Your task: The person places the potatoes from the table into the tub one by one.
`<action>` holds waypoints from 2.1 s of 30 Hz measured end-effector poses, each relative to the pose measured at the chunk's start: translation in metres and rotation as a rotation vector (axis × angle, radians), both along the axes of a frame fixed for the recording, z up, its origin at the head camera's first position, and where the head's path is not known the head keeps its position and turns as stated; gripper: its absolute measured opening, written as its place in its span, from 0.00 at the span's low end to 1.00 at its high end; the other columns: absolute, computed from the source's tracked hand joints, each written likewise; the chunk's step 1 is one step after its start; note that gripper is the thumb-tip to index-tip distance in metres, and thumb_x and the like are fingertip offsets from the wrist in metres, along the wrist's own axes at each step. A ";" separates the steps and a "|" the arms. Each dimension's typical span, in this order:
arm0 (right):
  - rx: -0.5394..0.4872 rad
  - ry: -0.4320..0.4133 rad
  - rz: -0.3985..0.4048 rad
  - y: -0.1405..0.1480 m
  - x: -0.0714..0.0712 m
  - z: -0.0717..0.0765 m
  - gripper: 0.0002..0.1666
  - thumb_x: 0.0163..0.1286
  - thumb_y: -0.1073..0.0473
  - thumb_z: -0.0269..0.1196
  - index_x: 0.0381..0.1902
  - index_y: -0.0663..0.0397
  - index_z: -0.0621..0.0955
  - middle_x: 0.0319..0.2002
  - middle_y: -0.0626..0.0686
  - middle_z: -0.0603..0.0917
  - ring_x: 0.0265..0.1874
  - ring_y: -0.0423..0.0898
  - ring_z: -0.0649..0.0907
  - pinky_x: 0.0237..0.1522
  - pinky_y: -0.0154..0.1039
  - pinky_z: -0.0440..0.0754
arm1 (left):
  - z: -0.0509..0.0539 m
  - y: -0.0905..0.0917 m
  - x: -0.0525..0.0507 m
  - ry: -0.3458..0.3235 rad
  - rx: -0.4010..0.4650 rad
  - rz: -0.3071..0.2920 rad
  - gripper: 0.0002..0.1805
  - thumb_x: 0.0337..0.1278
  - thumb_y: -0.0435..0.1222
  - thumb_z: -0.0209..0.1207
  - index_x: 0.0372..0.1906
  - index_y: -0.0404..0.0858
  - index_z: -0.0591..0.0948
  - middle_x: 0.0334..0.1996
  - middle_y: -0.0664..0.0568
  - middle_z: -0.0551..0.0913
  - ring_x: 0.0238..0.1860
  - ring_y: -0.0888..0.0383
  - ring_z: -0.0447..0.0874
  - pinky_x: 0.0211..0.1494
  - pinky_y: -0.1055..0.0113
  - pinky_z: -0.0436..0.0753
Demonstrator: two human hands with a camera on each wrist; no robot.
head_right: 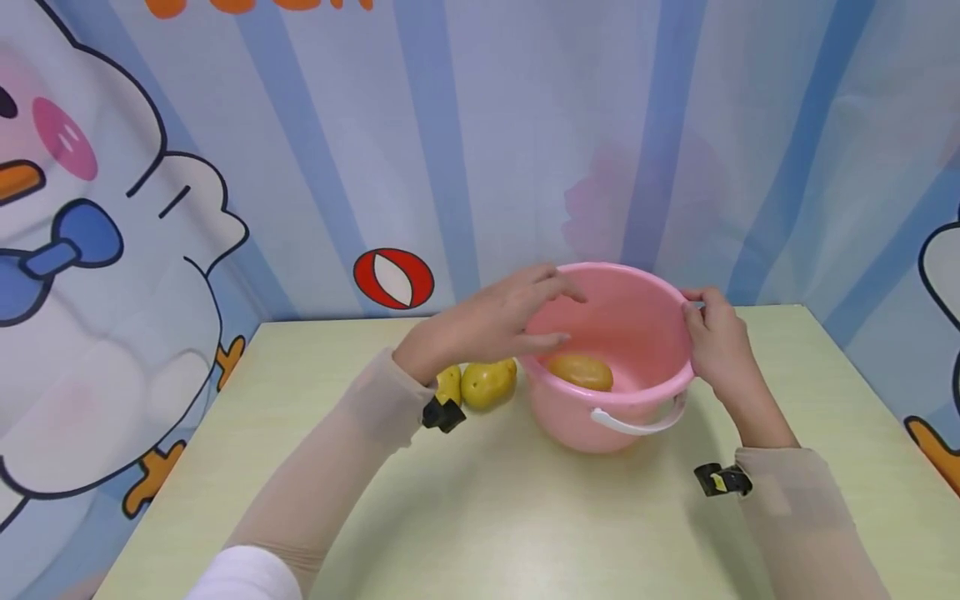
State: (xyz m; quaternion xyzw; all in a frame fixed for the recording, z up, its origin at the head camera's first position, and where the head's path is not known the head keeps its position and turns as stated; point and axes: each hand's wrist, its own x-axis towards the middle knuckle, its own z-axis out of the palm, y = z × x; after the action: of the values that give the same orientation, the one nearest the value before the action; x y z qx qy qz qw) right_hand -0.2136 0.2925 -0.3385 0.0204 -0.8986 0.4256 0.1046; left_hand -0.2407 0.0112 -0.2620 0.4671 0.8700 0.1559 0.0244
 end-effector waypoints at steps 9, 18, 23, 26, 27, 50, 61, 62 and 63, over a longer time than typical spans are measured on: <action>-0.002 -0.017 0.009 -0.001 -0.001 0.002 0.31 0.83 0.53 0.37 0.68 0.77 0.62 0.43 0.71 0.75 0.24 0.40 0.79 0.23 0.36 0.79 | 0.002 -0.011 -0.002 -0.013 0.025 0.024 0.25 0.69 0.44 0.59 0.68 0.44 0.71 0.63 0.53 0.70 0.62 0.59 0.68 0.60 0.72 0.72; -0.017 -0.032 0.017 -0.002 -0.001 0.002 0.32 0.83 0.52 0.37 0.69 0.76 0.61 0.45 0.72 0.75 0.26 0.40 0.80 0.24 0.36 0.80 | 0.001 -0.024 -0.004 -0.019 0.042 0.056 0.26 0.69 0.45 0.59 0.68 0.45 0.71 0.62 0.54 0.70 0.61 0.61 0.67 0.60 0.72 0.72; -0.017 -0.041 0.016 -0.002 -0.001 0.002 0.32 0.83 0.52 0.36 0.70 0.76 0.60 0.45 0.72 0.75 0.25 0.39 0.80 0.24 0.36 0.81 | -0.001 -0.030 -0.006 -0.023 0.054 0.076 0.26 0.69 0.46 0.59 0.68 0.44 0.72 0.63 0.55 0.70 0.63 0.60 0.67 0.62 0.71 0.71; -0.016 -0.048 0.014 -0.002 -0.001 0.002 0.32 0.83 0.52 0.36 0.70 0.76 0.60 0.46 0.72 0.74 0.25 0.39 0.80 0.23 0.37 0.80 | -0.002 -0.033 -0.007 -0.024 0.045 0.094 0.27 0.69 0.47 0.59 0.68 0.44 0.72 0.64 0.54 0.70 0.64 0.60 0.67 0.62 0.70 0.72; -0.016 -0.050 0.014 -0.002 -0.001 0.001 0.33 0.83 0.52 0.36 0.70 0.76 0.60 0.46 0.73 0.74 0.25 0.39 0.79 0.24 0.36 0.80 | -0.002 -0.034 -0.007 -0.025 0.045 0.098 0.27 0.69 0.47 0.59 0.68 0.44 0.72 0.64 0.54 0.70 0.64 0.59 0.66 0.62 0.70 0.72; -0.006 -0.052 0.017 -0.002 -0.003 0.002 0.32 0.83 0.52 0.36 0.70 0.76 0.60 0.47 0.73 0.75 0.26 0.38 0.80 0.24 0.35 0.80 | -0.012 -0.060 -0.012 -0.038 0.100 0.135 0.26 0.69 0.49 0.58 0.67 0.44 0.73 0.62 0.55 0.71 0.59 0.60 0.70 0.57 0.69 0.76; -0.018 -0.071 0.013 -0.002 0.001 0.001 0.33 0.83 0.52 0.36 0.71 0.76 0.58 0.50 0.76 0.73 0.27 0.36 0.79 0.25 0.34 0.81 | -0.025 -0.084 -0.013 -0.044 0.120 0.172 0.26 0.69 0.48 0.59 0.67 0.45 0.72 0.63 0.56 0.70 0.59 0.58 0.73 0.56 0.64 0.78; -0.017 -0.069 0.010 -0.002 0.001 0.001 0.33 0.83 0.52 0.36 0.70 0.76 0.59 0.50 0.75 0.74 0.27 0.36 0.79 0.25 0.34 0.81 | -0.026 -0.086 -0.013 -0.042 0.121 0.173 0.26 0.69 0.48 0.59 0.67 0.45 0.72 0.63 0.56 0.70 0.58 0.57 0.73 0.56 0.64 0.79; -0.016 -0.068 0.009 -0.002 0.001 0.001 0.33 0.83 0.52 0.36 0.70 0.76 0.59 0.50 0.75 0.74 0.27 0.35 0.79 0.25 0.34 0.81 | -0.028 -0.088 -0.013 -0.039 0.123 0.175 0.26 0.69 0.48 0.59 0.66 0.45 0.72 0.63 0.55 0.70 0.58 0.57 0.73 0.56 0.63 0.79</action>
State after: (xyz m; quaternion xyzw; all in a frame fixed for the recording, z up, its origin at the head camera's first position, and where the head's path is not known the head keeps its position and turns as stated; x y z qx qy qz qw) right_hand -0.2129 0.2900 -0.3377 0.0092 -0.8982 0.4335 0.0723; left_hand -0.2534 -0.0771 -0.2896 0.3868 0.8956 0.2195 -0.0011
